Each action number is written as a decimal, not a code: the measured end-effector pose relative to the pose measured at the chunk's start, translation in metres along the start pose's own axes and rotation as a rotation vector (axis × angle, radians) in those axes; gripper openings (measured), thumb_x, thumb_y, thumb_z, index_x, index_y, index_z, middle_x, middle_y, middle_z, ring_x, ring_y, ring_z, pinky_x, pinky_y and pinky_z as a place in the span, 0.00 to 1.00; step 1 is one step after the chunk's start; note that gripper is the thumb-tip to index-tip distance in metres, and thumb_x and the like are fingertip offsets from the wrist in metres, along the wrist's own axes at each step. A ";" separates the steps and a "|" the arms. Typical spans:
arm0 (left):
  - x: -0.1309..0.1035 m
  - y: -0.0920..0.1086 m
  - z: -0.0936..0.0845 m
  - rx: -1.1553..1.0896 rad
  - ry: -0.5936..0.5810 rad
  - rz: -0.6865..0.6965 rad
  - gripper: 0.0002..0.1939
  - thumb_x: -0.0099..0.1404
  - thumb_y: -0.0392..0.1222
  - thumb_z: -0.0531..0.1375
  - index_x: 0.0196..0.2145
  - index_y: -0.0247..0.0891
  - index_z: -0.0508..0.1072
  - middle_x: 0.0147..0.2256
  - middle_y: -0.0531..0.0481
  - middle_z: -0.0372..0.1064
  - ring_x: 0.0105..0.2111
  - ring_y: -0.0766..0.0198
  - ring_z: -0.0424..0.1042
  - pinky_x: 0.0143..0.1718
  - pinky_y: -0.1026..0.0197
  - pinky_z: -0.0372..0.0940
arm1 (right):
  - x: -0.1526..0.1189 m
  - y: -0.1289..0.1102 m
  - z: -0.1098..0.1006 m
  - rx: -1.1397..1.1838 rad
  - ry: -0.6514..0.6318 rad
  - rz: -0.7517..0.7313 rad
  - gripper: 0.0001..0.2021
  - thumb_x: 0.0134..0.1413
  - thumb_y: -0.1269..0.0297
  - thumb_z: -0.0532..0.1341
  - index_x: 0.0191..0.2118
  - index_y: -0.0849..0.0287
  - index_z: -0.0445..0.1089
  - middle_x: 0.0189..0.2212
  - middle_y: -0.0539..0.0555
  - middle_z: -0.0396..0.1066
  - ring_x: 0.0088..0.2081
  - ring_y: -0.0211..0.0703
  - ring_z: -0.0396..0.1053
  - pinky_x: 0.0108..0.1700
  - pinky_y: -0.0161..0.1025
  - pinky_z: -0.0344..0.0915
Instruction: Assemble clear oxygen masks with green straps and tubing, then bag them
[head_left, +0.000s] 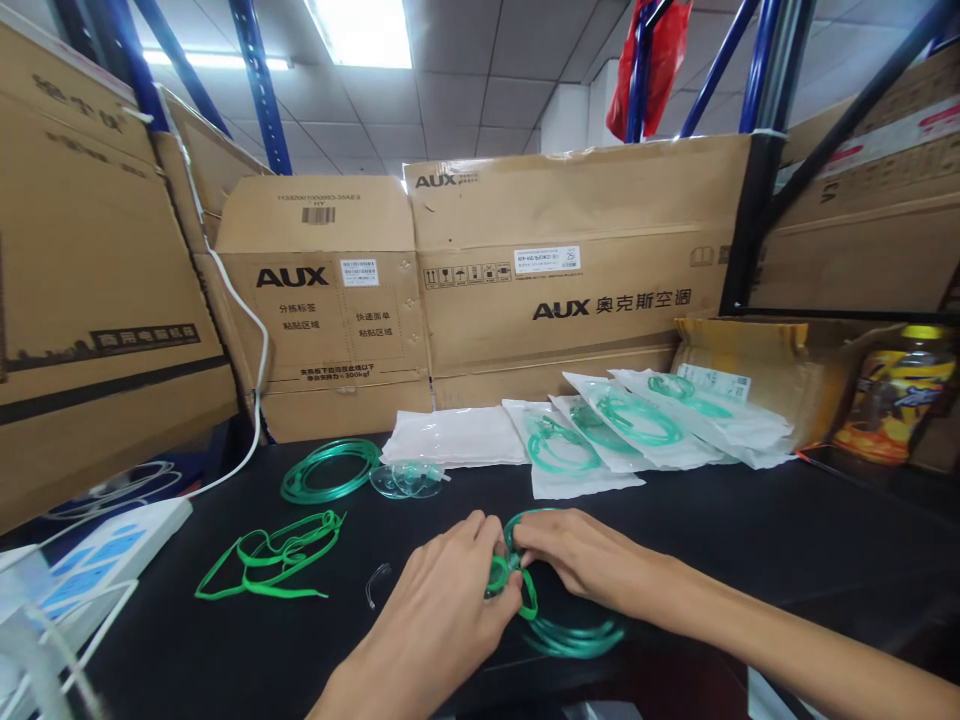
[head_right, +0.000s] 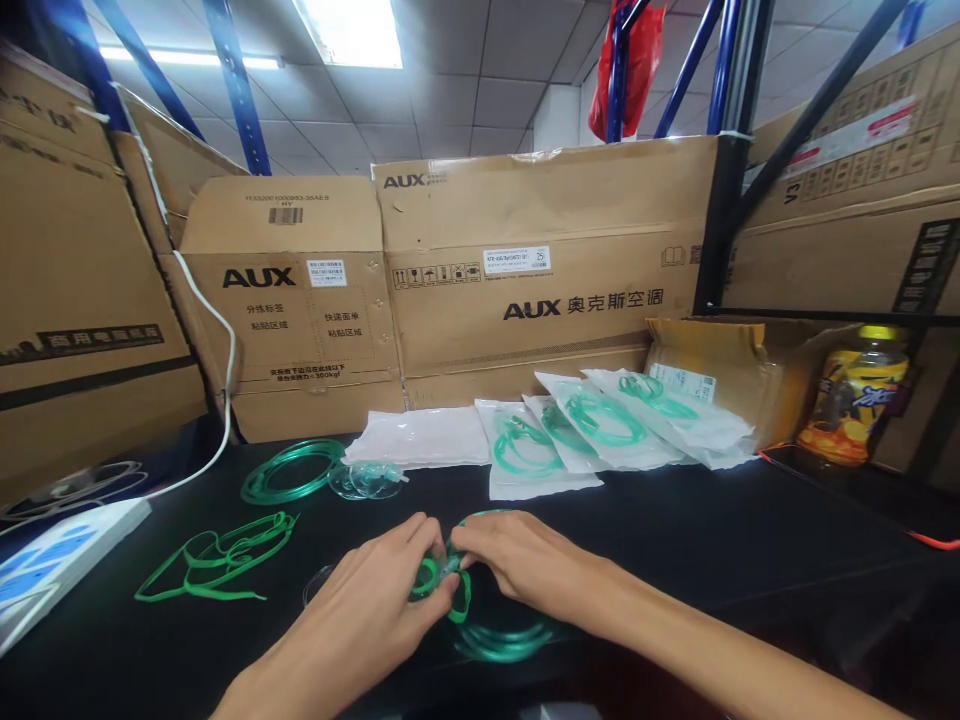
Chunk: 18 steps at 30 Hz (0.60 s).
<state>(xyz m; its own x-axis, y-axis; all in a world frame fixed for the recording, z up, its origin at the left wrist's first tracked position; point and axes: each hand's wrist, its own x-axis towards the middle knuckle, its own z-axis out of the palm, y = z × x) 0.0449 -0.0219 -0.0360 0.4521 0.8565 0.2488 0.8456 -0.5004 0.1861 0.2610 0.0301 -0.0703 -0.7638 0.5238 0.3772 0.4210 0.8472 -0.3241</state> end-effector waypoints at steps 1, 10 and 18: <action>-0.002 0.000 0.004 0.033 0.020 0.010 0.04 0.72 0.42 0.53 0.41 0.44 0.67 0.44 0.48 0.72 0.41 0.52 0.75 0.37 0.55 0.61 | 0.001 -0.001 0.000 -0.006 -0.008 -0.012 0.16 0.57 0.82 0.50 0.42 0.57 0.68 0.35 0.52 0.68 0.34 0.39 0.64 0.39 0.34 0.61; -0.034 -0.014 0.004 0.232 0.272 0.093 0.05 0.71 0.42 0.52 0.40 0.44 0.67 0.39 0.48 0.72 0.34 0.54 0.74 0.35 0.55 0.63 | -0.001 0.004 -0.005 -0.117 0.008 0.064 0.14 0.60 0.82 0.48 0.40 0.57 0.65 0.35 0.52 0.68 0.36 0.40 0.64 0.38 0.36 0.59; 0.001 -0.013 -0.011 -0.146 0.099 -0.109 0.07 0.73 0.48 0.55 0.41 0.45 0.70 0.41 0.52 0.74 0.39 0.56 0.74 0.39 0.57 0.61 | 0.000 0.001 0.002 -0.202 -0.002 0.113 0.12 0.74 0.62 0.48 0.44 0.58 0.67 0.38 0.54 0.67 0.35 0.43 0.66 0.38 0.38 0.63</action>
<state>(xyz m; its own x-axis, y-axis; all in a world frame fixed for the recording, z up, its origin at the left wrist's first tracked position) 0.0309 -0.0158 -0.0275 0.3240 0.8938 0.3100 0.8347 -0.4243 0.3510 0.2611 0.0310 -0.0722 -0.7072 0.6165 0.3462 0.5934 0.7837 -0.1834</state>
